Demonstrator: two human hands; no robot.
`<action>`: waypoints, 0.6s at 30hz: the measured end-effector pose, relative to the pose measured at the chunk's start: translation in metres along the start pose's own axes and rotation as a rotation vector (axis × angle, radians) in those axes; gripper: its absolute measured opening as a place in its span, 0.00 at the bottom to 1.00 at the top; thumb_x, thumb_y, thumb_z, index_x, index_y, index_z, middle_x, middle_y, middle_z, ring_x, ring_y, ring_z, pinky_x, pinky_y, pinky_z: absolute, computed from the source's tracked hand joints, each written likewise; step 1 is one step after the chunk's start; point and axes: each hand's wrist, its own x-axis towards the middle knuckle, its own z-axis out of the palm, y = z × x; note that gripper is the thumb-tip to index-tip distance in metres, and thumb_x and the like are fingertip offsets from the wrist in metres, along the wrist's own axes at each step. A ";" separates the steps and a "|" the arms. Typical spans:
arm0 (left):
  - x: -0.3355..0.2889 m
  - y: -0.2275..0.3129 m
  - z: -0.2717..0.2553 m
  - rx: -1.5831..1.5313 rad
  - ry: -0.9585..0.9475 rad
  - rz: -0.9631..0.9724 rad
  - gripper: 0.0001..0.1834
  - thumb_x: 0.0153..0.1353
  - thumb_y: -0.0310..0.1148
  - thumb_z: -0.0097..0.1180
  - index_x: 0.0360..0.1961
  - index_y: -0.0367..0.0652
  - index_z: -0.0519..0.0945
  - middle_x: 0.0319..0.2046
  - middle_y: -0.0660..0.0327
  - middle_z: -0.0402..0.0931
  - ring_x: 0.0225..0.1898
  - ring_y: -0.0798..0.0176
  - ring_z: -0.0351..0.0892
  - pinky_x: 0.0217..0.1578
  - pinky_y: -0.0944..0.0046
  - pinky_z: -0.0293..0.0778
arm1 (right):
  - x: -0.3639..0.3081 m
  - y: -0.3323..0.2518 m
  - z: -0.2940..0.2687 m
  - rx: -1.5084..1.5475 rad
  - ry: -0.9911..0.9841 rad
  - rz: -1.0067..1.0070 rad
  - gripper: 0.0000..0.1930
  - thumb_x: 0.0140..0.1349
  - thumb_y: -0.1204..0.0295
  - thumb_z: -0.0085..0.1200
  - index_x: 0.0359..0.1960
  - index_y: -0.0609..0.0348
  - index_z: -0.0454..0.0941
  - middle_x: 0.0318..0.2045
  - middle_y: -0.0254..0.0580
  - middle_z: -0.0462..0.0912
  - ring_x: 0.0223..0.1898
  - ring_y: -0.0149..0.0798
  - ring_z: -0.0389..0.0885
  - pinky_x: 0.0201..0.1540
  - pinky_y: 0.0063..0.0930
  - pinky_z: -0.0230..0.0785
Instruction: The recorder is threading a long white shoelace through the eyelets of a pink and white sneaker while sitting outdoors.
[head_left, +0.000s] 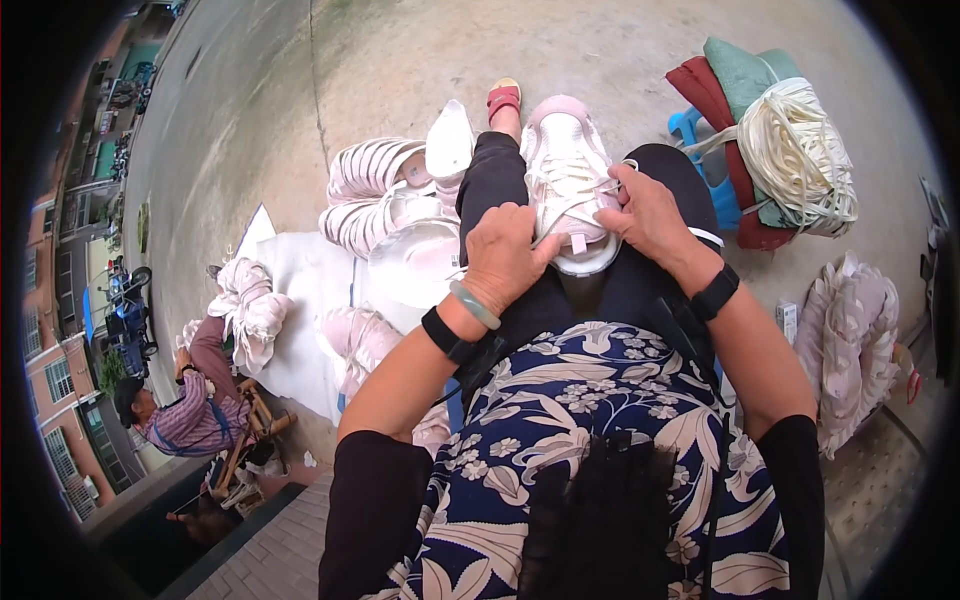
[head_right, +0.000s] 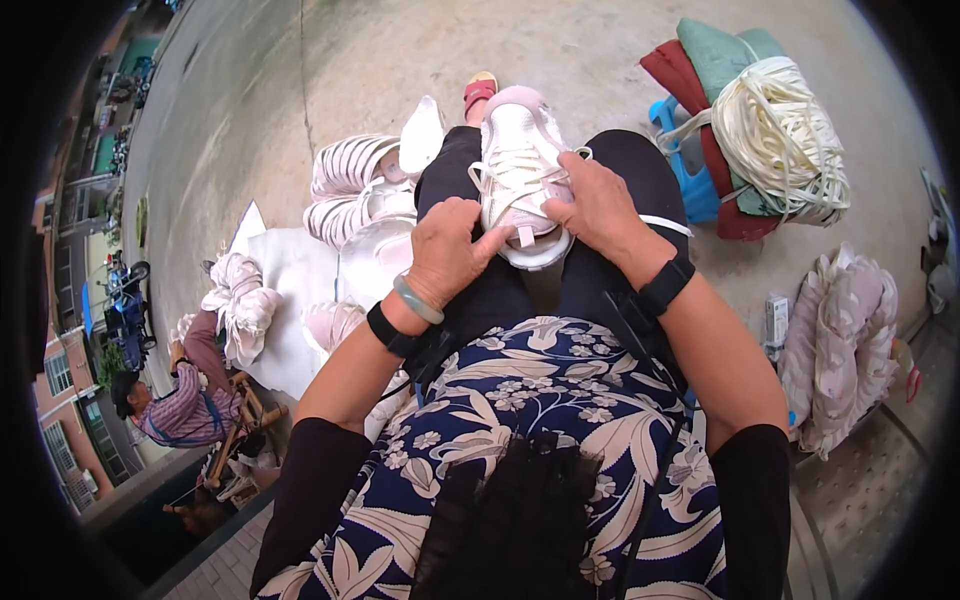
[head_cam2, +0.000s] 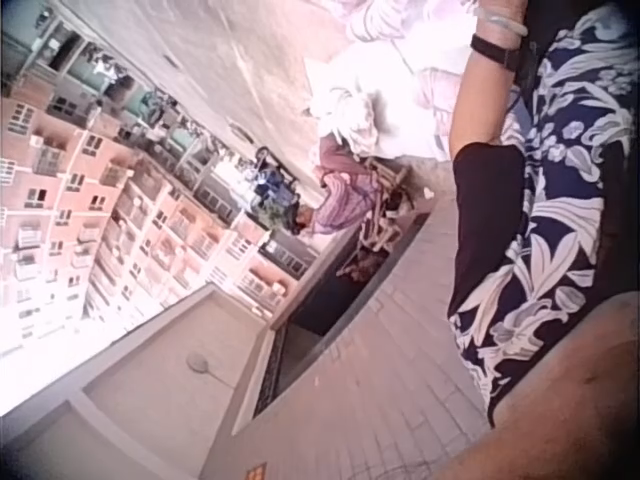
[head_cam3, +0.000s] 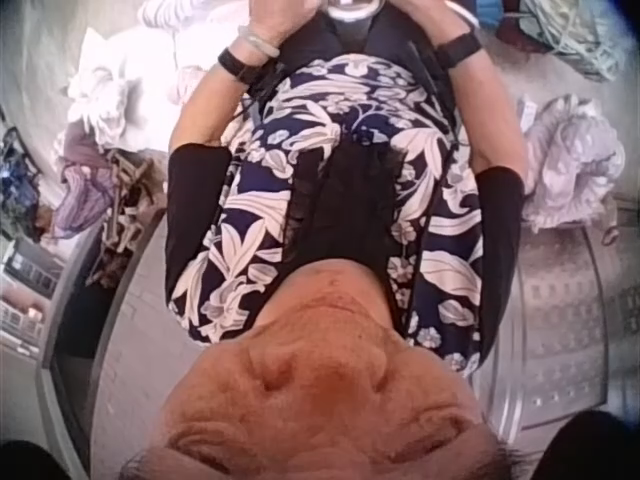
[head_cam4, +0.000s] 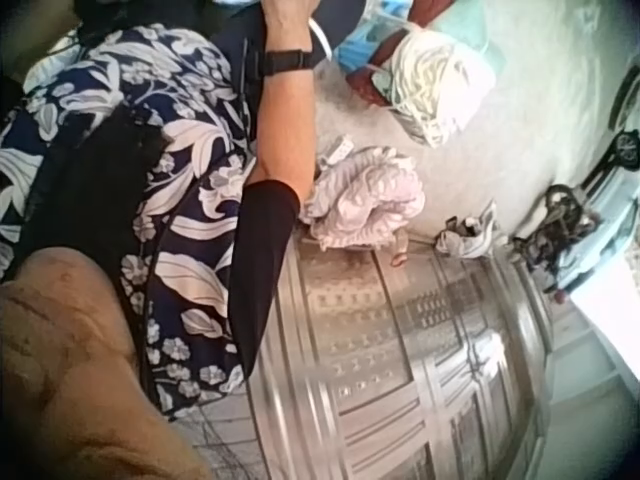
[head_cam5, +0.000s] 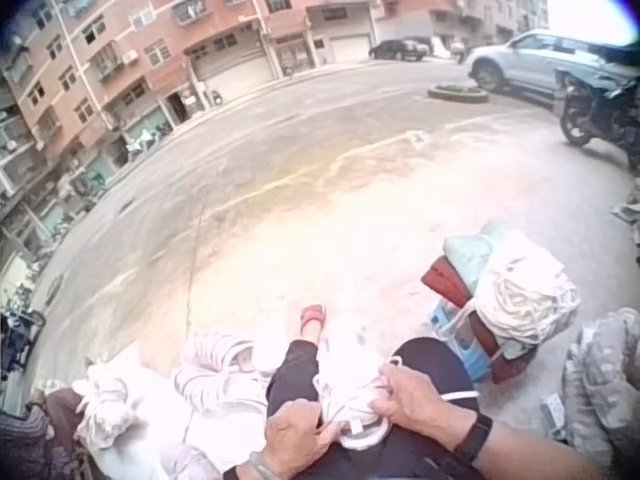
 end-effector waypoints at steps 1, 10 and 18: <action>-0.003 0.002 0.000 0.024 -0.036 0.004 0.16 0.47 0.42 0.63 0.23 0.41 0.72 0.23 0.56 0.68 0.28 0.52 0.71 0.28 0.56 0.67 | 0.000 -0.002 0.000 -0.019 -0.014 0.017 0.30 0.44 0.68 0.61 0.51 0.67 0.70 0.26 0.42 0.73 0.28 0.37 0.73 0.34 0.28 0.68; -0.008 -0.008 -0.003 0.077 -0.060 0.183 0.09 0.48 0.31 0.59 0.21 0.43 0.71 0.21 0.58 0.67 0.25 0.53 0.69 0.26 0.57 0.65 | -0.003 0.002 -0.001 0.037 -0.018 0.053 0.30 0.45 0.67 0.62 0.52 0.67 0.70 0.27 0.40 0.72 0.27 0.33 0.71 0.33 0.25 0.67; -0.010 -0.023 -0.040 0.107 0.007 0.248 0.07 0.46 0.25 0.57 0.20 0.44 0.70 0.20 0.60 0.65 0.24 0.56 0.68 0.26 0.58 0.64 | -0.004 0.001 -0.002 0.034 -0.026 0.052 0.25 0.46 0.66 0.60 0.46 0.65 0.72 0.29 0.53 0.77 0.33 0.51 0.77 0.38 0.38 0.68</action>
